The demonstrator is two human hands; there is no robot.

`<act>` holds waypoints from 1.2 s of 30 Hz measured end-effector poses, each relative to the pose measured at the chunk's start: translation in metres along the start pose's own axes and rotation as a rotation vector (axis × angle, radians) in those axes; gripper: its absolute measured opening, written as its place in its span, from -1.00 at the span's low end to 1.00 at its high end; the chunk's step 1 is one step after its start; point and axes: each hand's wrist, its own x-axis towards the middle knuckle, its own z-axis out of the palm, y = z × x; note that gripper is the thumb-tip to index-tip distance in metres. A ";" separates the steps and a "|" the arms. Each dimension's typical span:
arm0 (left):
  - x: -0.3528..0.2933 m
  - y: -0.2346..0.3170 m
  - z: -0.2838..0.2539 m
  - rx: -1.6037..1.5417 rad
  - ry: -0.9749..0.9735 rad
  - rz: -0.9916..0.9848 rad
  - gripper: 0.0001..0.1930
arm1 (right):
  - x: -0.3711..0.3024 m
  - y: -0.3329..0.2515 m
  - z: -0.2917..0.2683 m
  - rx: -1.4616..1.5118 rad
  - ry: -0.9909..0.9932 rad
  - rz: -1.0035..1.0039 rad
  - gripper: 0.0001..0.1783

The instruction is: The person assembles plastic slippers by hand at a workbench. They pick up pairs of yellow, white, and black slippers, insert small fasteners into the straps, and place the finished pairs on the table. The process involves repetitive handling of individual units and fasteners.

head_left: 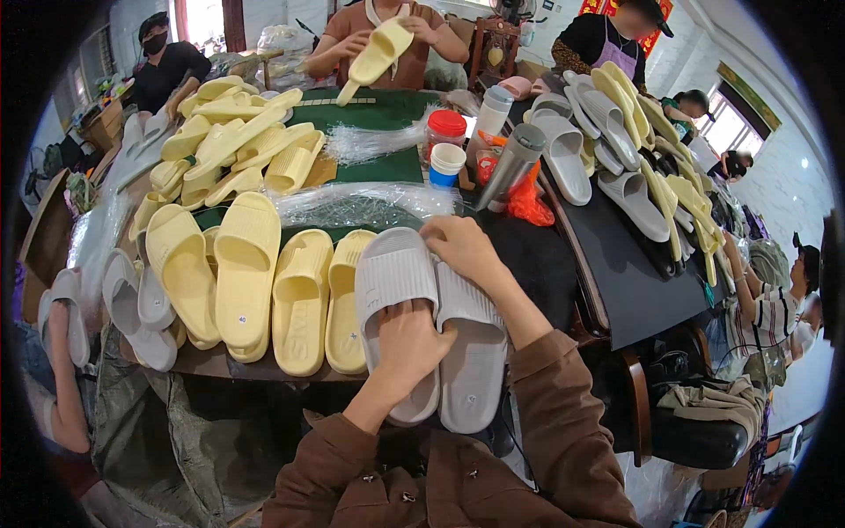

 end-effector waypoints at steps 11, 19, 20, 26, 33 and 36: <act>0.012 -0.010 -0.030 -0.463 -0.229 -0.115 -0.13 | -0.012 -0.011 -0.001 0.204 0.086 -0.344 -0.75; 0.012 -0.036 -0.036 -0.786 -0.383 -0.140 -0.34 | -0.014 -0.013 -0.003 0.250 0.001 -0.252 -0.86; 0.011 -0.039 -0.033 -0.781 -0.401 -0.159 -0.37 | -0.014 -0.015 -0.004 0.249 -0.022 -0.235 -0.85; 0.005 -0.017 -0.037 -0.369 -0.204 -0.125 -0.30 | -0.016 -0.014 -0.001 0.231 -0.133 -0.155 -0.69; 0.005 -0.013 -0.027 -0.285 -0.157 -0.120 -0.30 | -0.012 -0.008 0.001 0.370 -0.110 -0.070 -0.72; 0.001 -0.020 -0.019 -0.274 -0.135 -0.082 -0.34 | -0.012 -0.018 -0.001 0.475 -0.093 0.055 -0.77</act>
